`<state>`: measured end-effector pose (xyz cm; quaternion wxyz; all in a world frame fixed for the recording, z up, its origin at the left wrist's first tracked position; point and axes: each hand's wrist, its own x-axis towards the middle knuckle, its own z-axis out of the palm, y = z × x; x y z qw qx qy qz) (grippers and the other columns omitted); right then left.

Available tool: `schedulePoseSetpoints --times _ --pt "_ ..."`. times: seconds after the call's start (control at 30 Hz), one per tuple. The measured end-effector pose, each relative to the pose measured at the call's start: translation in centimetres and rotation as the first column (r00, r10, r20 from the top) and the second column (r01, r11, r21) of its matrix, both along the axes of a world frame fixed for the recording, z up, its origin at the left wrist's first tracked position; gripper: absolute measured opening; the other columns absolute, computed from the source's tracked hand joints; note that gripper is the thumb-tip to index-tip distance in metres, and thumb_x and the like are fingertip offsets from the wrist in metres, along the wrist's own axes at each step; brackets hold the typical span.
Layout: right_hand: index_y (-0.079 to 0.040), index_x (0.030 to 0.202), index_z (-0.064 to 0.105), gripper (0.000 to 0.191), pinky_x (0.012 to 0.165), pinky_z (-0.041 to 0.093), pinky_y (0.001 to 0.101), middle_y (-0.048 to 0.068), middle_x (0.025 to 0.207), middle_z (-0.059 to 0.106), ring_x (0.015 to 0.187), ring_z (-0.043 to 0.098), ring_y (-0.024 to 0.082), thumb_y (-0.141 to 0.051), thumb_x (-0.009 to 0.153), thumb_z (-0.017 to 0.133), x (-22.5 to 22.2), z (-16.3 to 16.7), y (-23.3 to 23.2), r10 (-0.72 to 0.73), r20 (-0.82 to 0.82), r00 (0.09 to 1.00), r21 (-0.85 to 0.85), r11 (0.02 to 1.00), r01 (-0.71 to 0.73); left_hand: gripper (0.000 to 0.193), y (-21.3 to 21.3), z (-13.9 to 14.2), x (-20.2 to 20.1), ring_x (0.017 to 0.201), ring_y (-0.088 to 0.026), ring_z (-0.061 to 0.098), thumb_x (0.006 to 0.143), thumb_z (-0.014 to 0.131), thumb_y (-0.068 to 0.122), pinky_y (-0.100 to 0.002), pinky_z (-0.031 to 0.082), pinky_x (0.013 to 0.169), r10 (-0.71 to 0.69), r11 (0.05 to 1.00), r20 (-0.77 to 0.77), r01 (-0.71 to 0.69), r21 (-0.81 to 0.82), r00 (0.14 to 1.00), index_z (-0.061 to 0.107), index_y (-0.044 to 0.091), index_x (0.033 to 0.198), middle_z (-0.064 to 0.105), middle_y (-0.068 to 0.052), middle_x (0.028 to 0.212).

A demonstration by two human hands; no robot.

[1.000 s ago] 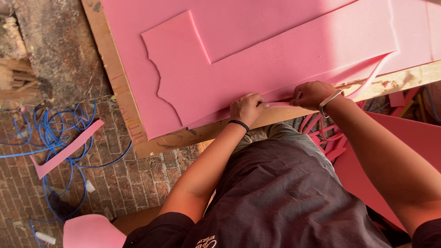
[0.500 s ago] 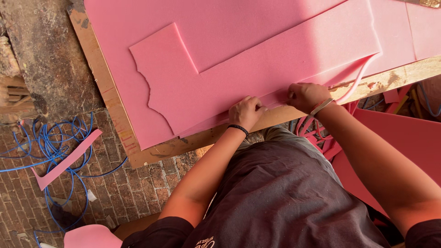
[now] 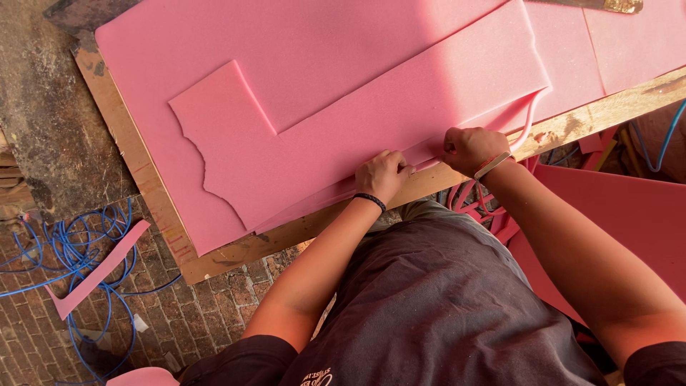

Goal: The person smooths a large pink foam sheet on a wooden workbench, then uses a long knife to cut the foam into strips and shaped pieces, tearing away cut scraps and trimming edges. They carry cut pieces across the workshop and set one piece against a wooden frame on the brick floor.

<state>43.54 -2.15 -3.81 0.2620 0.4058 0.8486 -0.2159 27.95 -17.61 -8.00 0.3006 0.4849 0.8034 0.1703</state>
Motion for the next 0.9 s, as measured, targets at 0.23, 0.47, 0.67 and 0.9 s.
schedulePoseSetpoints --times 0.23,0.47,0.67,0.9 --pt "-0.021 0.106 0.072 0.043 0.077 0.057 0.0424 0.003 0.095 0.077 0.09 0.073 0.026 -0.059 0.086 0.07 2.0 0.0 2.5 0.072 -0.094 0.993 -0.03 0.997 -0.075 0.026 1.9 -0.1 1.6 0.081 -0.024 0.073 0.085 0.076 0.042 -0.041 0.058 0.071 0.025 0.999 -0.017 -0.024 0.021 1.0 0.074 0.016 0.086 0.073 -0.003 0.088" --pt "-0.022 0.111 0.075 0.033 0.081 0.058 0.0402 0.004 0.097 0.079 0.09 0.076 0.025 -0.047 0.091 0.068 5.5 1.2 7.5 0.057 -0.074 0.996 -0.183 0.981 -0.069 0.033 3.7 -0.1 2.4 0.08 -0.022 0.072 0.078 0.081 0.046 -0.04 0.056 0.069 0.013 1.0 0.009 -0.013 0.008 1.0 0.073 0.015 0.084 0.072 -0.002 0.086" --pt "-0.017 0.106 0.076 0.033 0.079 0.057 0.0401 0.003 0.097 0.078 0.09 0.074 0.025 -0.046 0.092 0.069 5.2 0.2 7.9 0.012 -0.154 0.988 -0.152 0.988 -0.036 0.025 2.2 -0.6 3.0 0.076 -0.02 0.071 0.079 0.083 0.039 -0.038 0.055 0.066 0.082 0.988 -0.02 -0.079 0.13 0.996 0.072 0.017 0.083 0.07 0.001 0.082" --pt "-0.021 0.106 0.076 0.039 0.078 0.057 0.0398 0.005 0.093 0.077 0.089 0.074 0.025 -0.054 0.088 0.071 5.3 -0.4 8.0 0.001 -0.032 0.999 -0.145 0.989 -0.006 0.025 2.1 -0.9 4.1 0.071 -0.02 0.068 0.081 0.083 0.038 -0.038 0.053 0.064 0.171 0.971 -0.115 -0.147 0.189 0.979 0.071 0.017 0.079 0.068 0.003 0.078"
